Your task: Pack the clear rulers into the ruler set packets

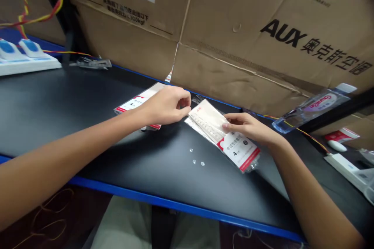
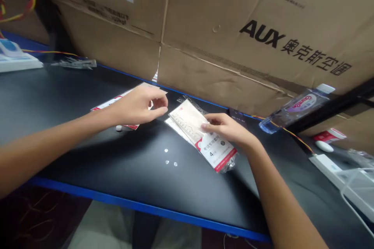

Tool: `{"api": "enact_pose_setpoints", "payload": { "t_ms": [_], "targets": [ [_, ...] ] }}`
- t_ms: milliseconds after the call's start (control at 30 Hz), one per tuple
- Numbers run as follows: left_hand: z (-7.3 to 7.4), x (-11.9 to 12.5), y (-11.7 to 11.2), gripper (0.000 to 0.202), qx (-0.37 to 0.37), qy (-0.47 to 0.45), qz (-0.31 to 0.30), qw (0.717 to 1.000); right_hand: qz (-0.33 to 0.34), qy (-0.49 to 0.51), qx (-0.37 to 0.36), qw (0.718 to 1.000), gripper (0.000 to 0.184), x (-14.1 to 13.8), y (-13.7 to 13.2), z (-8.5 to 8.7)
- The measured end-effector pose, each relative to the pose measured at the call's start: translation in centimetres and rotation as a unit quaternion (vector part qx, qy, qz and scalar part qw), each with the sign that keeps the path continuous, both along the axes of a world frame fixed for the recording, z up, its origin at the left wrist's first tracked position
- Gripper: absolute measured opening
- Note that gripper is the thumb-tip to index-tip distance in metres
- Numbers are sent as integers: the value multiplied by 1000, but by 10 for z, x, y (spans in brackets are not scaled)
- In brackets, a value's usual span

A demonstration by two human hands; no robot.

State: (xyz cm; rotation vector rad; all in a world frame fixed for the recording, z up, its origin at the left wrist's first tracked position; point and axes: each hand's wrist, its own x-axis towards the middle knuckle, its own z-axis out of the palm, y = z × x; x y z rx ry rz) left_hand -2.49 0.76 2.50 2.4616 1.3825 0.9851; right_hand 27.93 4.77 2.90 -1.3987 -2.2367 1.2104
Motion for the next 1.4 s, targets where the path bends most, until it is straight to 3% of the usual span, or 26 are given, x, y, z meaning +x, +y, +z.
{"api": "enact_pose_setpoints", "payload": {
  "t_ms": [133, 300, 400, 500, 700, 867, 967, 1033, 1167, 1233, 1300, 1333, 1400],
  "targets": [
    [10, -28, 15, 27, -30, 70, 119, 990, 25, -83, 196, 977, 42, -2, 4, -8],
    [13, -68, 30, 78, -169, 204, 233, 936, -32, -61, 298, 952, 39, -9, 31, -21],
    [12, -80, 34, 91, -242, 211, 234, 918, -20, -120, 354, 927, 36, -16, 55, -31],
    [14, -82, 34, 81, -237, 193, 217, 927, -21, -132, 366, 921, 27, -21, 67, -38],
    [19, -71, 28, 26, -200, 149, 237, 939, -69, -109, 383, 915, 27, -19, 56, -42],
    [16, -66, 26, 28, -181, -23, 191, 965, -128, -59, 410, 901, 24, -18, 50, -43],
    [13, -56, 24, 29, -170, -147, 152, 963, -179, 0, 430, 885, 25, -21, 43, -36],
    [13, -43, 20, 32, -171, -208, 124, 955, -202, 65, 415, 885, 27, -27, 35, -29],
    [12, -10, 4, 46, -191, -329, 51, 923, -204, 209, 296, 909, 28, -55, 7, -17],
    [8, 7, -5, 44, -205, -358, 7, 911, -204, 338, 125, 910, 33, -72, -9, -15],
    [3, 20, -11, 42, -228, -383, -40, 894, -182, 365, -16, 913, 47, -85, -23, -15],
    [0, 25, -14, 41, -237, -392, -61, 886, -176, 365, -49, 913, 52, -89, -29, -15],
    [-5, 31, -16, 39, -251, -396, -104, 877, -158, 327, -43, 931, 55, -93, -36, -18]
  ]
}}
